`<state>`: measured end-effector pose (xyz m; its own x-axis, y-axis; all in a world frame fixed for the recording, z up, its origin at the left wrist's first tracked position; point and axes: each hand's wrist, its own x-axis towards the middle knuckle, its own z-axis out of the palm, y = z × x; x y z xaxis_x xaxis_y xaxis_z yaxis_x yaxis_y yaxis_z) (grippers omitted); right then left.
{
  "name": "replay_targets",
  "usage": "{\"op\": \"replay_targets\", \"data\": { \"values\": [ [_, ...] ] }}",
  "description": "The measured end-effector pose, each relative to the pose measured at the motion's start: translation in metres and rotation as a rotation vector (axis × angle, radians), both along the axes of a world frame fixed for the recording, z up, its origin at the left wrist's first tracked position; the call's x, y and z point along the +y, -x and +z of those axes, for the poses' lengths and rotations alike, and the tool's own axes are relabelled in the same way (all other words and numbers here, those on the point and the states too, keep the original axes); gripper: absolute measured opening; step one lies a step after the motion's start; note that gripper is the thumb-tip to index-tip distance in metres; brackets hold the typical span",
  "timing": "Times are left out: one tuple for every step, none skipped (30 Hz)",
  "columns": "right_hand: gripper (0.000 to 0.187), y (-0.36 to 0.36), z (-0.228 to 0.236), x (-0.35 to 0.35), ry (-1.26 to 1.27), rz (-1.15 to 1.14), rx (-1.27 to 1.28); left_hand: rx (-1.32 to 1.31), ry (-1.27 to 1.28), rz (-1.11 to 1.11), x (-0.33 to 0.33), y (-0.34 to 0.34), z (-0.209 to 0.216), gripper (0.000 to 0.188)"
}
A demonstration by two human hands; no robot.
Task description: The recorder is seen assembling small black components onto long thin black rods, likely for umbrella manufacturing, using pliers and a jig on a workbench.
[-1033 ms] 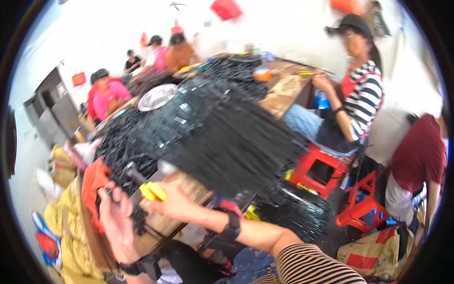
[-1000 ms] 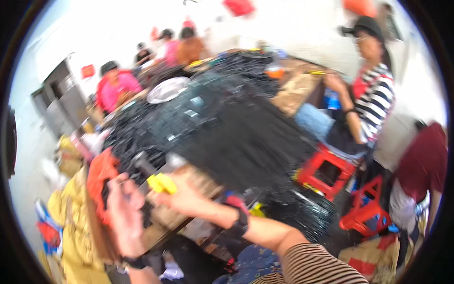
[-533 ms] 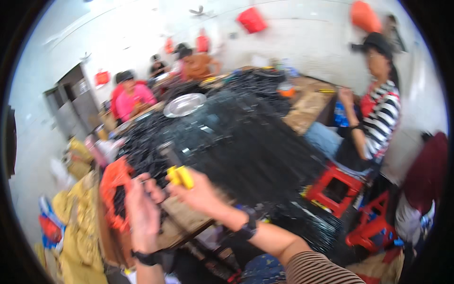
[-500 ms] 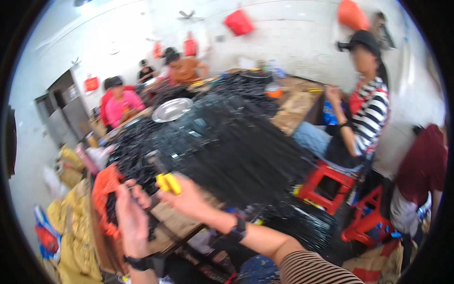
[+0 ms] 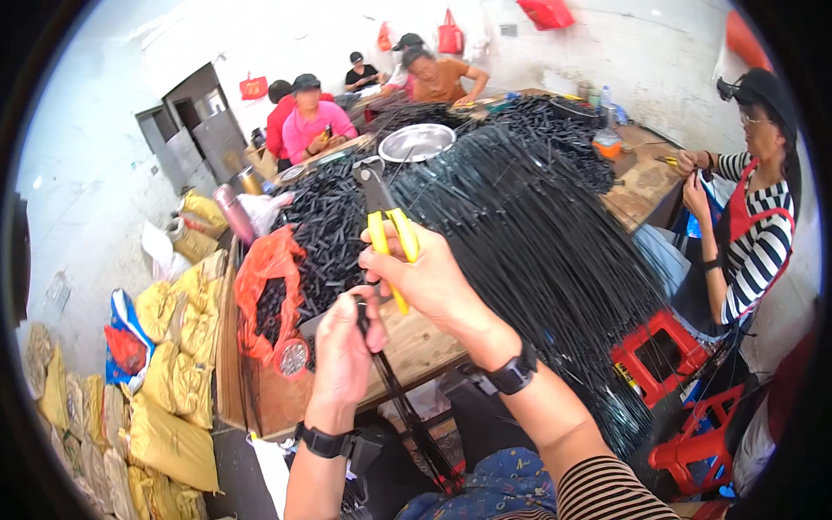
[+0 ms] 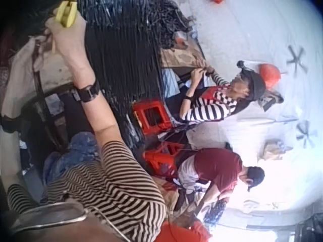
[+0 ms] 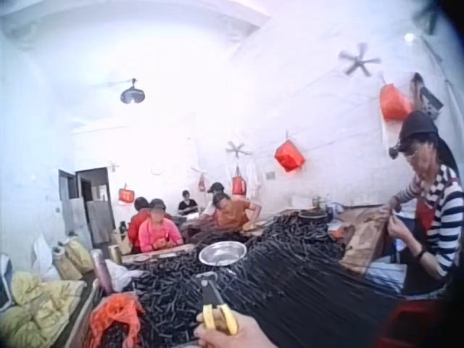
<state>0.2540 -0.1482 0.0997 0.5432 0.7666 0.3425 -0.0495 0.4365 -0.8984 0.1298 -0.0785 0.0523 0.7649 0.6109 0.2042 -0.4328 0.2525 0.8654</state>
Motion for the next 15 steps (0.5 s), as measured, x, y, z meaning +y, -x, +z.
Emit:
{"op": "replay_targets", "data": {
  "values": [
    [0.023,0.004,0.004,-0.005,0.035,0.021,-0.029,-0.009,0.002,-0.020,0.002,-0.001,-0.003,0.036],
    [0.023,0.007,-0.002,-0.005,0.033,0.033,-0.027,-0.020,0.004,-0.043,0.005,-0.001,-0.006,0.036],
    [0.024,0.013,-0.013,-0.006,0.084,0.035,-0.046,0.005,0.007,-0.022,0.008,0.006,-0.009,0.038],
    [0.025,0.014,-0.022,-0.008,0.130,0.030,-0.070,0.000,0.001,-0.020,0.010,0.005,-0.009,0.038],
    [0.026,0.014,-0.030,-0.008,0.149,0.028,-0.056,0.003,0.003,-0.021,0.010,0.006,-0.010,0.038],
    [0.026,0.014,-0.035,-0.008,0.148,0.027,-0.057,0.005,0.005,-0.024,0.011,0.006,-0.010,0.038],
    [0.027,0.017,-0.037,-0.009,0.130,0.056,-0.017,-0.002,0.010,-0.034,0.012,0.006,-0.012,0.039],
    [0.027,0.019,-0.036,-0.010,0.112,0.084,0.024,-0.003,0.011,-0.038,0.011,0.006,-0.011,0.039],
    [0.028,0.020,-0.034,-0.012,0.139,0.076,0.048,-0.009,0.033,-0.047,0.009,0.005,-0.011,0.037],
    [0.028,0.020,-0.035,-0.010,0.138,0.075,0.046,-0.017,0.052,-0.055,0.009,0.004,-0.010,0.036],
    [0.028,0.019,-0.040,-0.008,0.115,0.083,0.065,-0.018,0.052,-0.056,0.008,0.003,-0.010,0.036],
    [0.027,0.019,-0.042,-0.007,0.092,0.091,0.084,-0.030,0.047,-0.045,0.008,0.003,-0.010,0.034],
    [0.027,0.019,-0.043,-0.006,0.094,0.091,0.083,-0.042,0.045,-0.032,0.008,0.003,-0.011,0.033],
    [0.027,0.020,-0.043,-0.005,0.102,0.086,0.091,-0.043,0.047,-0.031,0.008,0.002,-0.012,0.033],
    [0.026,0.020,-0.043,-0.005,0.110,0.082,0.099,-0.037,0.054,-0.012,0.008,0.002,-0.012,0.032]
  ]
}}
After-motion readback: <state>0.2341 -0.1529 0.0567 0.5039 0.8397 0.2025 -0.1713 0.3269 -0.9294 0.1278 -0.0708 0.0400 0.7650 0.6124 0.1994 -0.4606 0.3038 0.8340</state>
